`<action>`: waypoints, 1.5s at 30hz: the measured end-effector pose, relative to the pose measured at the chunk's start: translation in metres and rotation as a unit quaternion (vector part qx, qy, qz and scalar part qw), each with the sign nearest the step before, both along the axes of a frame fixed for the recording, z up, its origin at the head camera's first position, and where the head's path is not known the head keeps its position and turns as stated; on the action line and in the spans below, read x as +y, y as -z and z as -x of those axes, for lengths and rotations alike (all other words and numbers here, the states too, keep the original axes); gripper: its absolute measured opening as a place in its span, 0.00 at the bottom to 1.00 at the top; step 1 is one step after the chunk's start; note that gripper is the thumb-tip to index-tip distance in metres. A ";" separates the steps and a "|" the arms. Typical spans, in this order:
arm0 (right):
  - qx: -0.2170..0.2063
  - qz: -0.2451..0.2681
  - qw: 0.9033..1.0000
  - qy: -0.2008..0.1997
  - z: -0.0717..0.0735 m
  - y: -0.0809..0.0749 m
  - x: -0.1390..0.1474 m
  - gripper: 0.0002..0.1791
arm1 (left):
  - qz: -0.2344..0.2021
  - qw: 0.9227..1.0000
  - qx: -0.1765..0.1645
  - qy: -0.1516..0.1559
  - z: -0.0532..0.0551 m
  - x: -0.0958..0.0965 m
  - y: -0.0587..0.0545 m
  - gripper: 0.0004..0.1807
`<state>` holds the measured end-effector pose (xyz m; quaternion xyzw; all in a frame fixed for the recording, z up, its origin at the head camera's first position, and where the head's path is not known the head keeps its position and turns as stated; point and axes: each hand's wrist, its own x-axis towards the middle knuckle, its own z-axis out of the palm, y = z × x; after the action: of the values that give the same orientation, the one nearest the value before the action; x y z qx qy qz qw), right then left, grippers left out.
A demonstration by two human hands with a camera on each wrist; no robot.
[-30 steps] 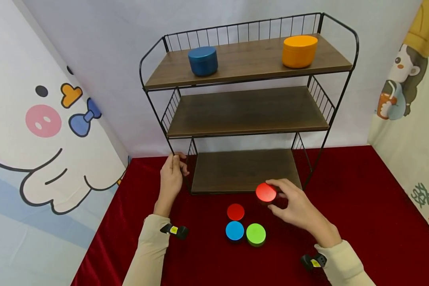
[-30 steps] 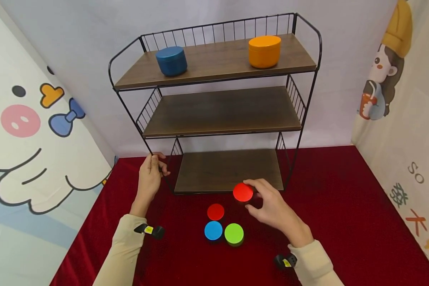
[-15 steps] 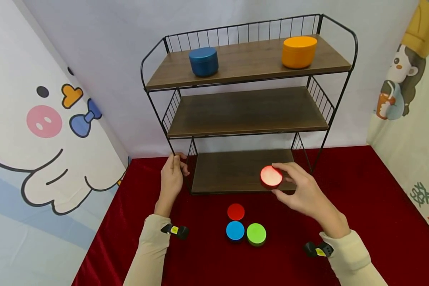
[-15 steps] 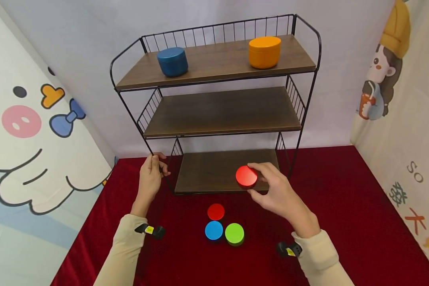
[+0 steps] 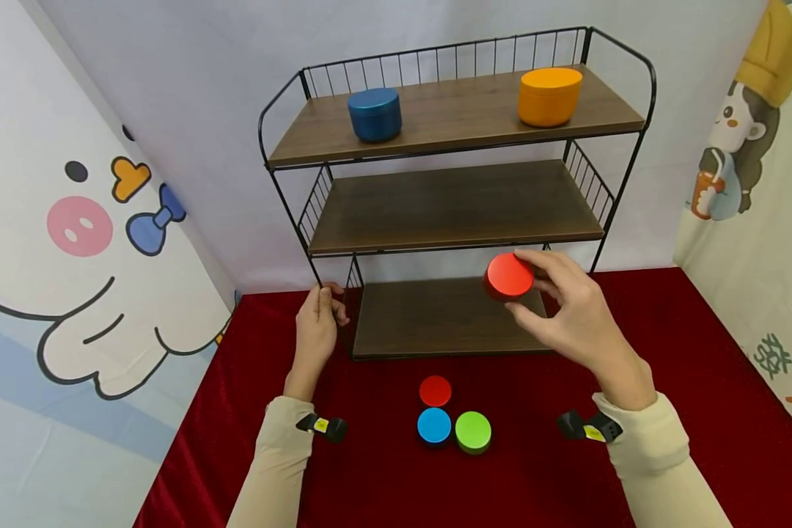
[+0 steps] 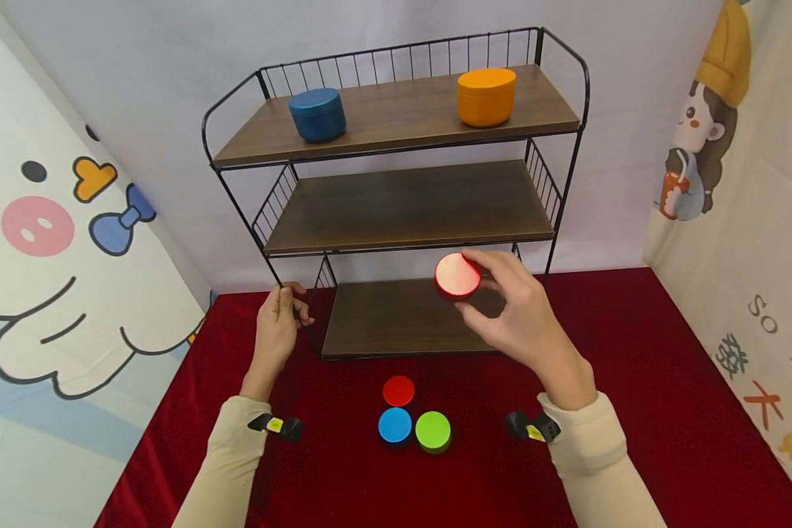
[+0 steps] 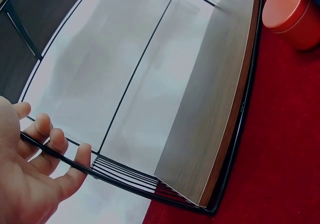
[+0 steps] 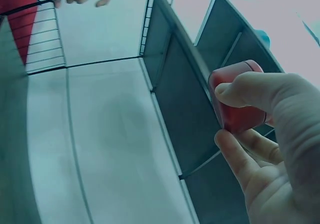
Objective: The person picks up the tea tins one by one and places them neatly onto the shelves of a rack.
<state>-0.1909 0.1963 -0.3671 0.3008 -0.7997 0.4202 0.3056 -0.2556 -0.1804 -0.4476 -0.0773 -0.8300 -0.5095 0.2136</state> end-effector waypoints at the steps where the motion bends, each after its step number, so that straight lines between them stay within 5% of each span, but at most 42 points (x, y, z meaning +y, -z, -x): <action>1: 0.003 0.003 1.000 0.001 0.001 -0.004 0.001 0.43 | 0.001 1.000 0.000 -0.001 0.000 0.000 0.000 0.24; 18: 0.035 0.044 0.997 0.058 0.021 -0.040 0.014 0.40 | -0.017 1.000 -0.010 0.007 0.000 0.000 0.000 0.23; 29: -0.031 0.030 0.991 0.126 0.033 -0.051 0.021 0.35 | -0.018 1.000 -0.010 0.011 0.000 0.001 0.000 0.22; 36: -0.076 0.006 0.987 0.141 0.028 -0.056 0.020 0.36 | -0.005 1.000 -0.004 0.010 -0.005 -0.002 0.002 0.25; 45: -0.100 -0.064 0.977 0.174 0.030 -0.065 0.018 0.36 | -0.006 1.000 -0.002 0.012 -0.002 -0.002 0.000 0.27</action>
<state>-0.2207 0.2147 -0.3023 0.1322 -0.8918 0.3363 0.2723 -0.2540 -0.1826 -0.4476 -0.0846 -0.8265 -0.5171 0.2059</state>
